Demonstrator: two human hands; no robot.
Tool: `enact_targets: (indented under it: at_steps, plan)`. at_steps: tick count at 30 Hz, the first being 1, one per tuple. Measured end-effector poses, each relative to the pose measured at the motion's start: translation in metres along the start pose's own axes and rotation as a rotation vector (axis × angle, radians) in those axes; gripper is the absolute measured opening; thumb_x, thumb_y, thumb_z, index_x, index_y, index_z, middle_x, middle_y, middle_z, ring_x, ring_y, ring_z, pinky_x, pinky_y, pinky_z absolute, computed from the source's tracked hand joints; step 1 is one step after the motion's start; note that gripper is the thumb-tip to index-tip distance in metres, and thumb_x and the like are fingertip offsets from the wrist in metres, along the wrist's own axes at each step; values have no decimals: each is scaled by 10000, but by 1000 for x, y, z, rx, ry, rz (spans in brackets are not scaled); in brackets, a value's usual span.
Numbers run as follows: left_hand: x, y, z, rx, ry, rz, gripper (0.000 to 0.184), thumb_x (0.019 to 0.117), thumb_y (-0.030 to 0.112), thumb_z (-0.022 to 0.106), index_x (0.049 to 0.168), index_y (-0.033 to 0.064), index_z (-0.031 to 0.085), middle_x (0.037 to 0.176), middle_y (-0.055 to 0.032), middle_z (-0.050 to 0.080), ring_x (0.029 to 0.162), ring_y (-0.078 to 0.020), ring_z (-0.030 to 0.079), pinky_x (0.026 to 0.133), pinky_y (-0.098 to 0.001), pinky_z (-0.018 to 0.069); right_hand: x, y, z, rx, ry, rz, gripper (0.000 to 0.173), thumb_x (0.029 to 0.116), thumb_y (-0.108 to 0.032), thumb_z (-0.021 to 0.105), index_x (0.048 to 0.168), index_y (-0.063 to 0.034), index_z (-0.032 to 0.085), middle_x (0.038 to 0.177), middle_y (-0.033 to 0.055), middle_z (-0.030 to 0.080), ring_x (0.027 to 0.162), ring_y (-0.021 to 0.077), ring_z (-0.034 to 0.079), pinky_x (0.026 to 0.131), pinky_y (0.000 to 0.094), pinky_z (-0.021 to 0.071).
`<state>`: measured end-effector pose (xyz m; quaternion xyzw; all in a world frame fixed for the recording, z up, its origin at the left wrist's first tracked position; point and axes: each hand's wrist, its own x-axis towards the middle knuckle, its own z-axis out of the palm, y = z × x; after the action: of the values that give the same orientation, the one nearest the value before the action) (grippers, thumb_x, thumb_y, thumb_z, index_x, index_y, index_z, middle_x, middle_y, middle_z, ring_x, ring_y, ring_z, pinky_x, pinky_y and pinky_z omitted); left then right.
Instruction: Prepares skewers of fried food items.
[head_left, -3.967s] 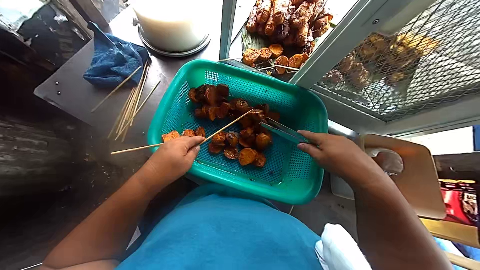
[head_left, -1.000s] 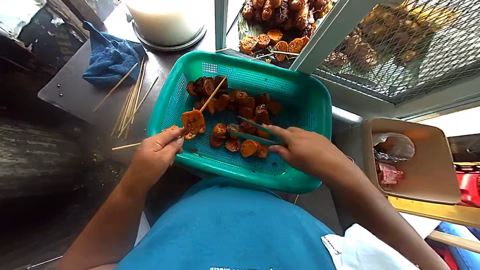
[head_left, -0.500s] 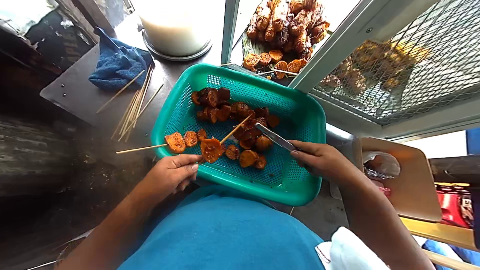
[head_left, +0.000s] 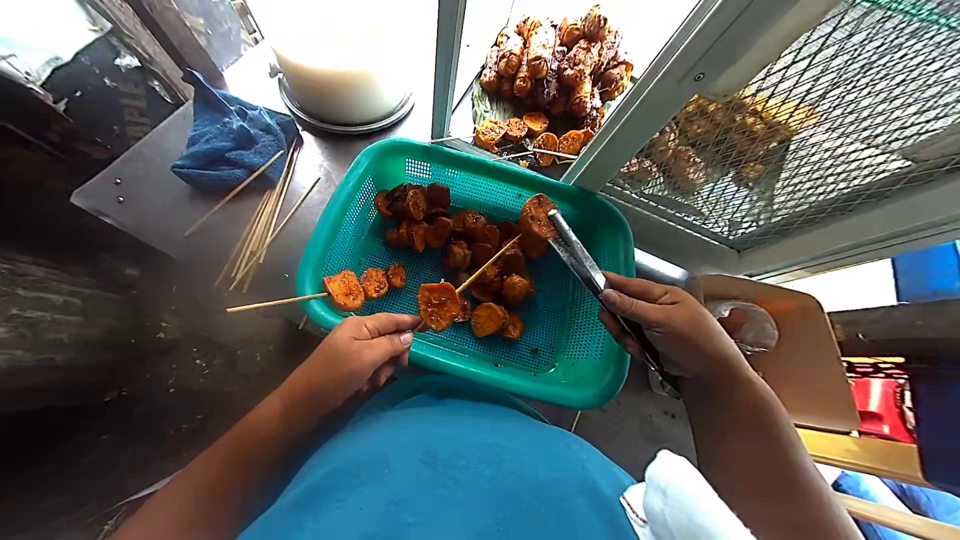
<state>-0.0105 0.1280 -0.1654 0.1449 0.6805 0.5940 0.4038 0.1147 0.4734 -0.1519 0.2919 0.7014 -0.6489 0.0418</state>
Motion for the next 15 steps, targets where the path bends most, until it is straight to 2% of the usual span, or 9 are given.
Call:
enact_targets:
  at_steps: [6,9,12,15]
  plan:
    - [4,-3,0,-5,-1,15,263,1036,73,493,1178,39,711,700,53,622,477,23,445,434,-111,344,-7,-3,4,-156,58,-110,334,1060,-76,544,1370,-105,664,677,8,610,452,23,475,406,138,391]
    - [5,-6,-1,-25,-17,40,267,1022,62,497,1169,38,718,707,54,630,486,28,451,441,-107,346,-11,-5,5,-195,34,-117,337,1048,-71,569,1364,-113,674,673,4,621,455,17,469,411,134,378]
    - [7,-9,-1,-55,-15,67,263,1011,55,506,1158,32,723,705,45,635,494,25,463,449,-106,357,-13,-6,8,-227,5,-144,338,1043,-83,580,1357,-141,688,667,5,623,457,22,473,409,142,380]
    - [10,-9,0,-61,20,82,265,1009,49,509,1164,24,722,694,24,630,489,17,458,446,-109,352,-19,-10,19,-386,42,-237,334,1038,-115,603,1350,-187,697,700,-23,630,500,22,493,449,167,404]
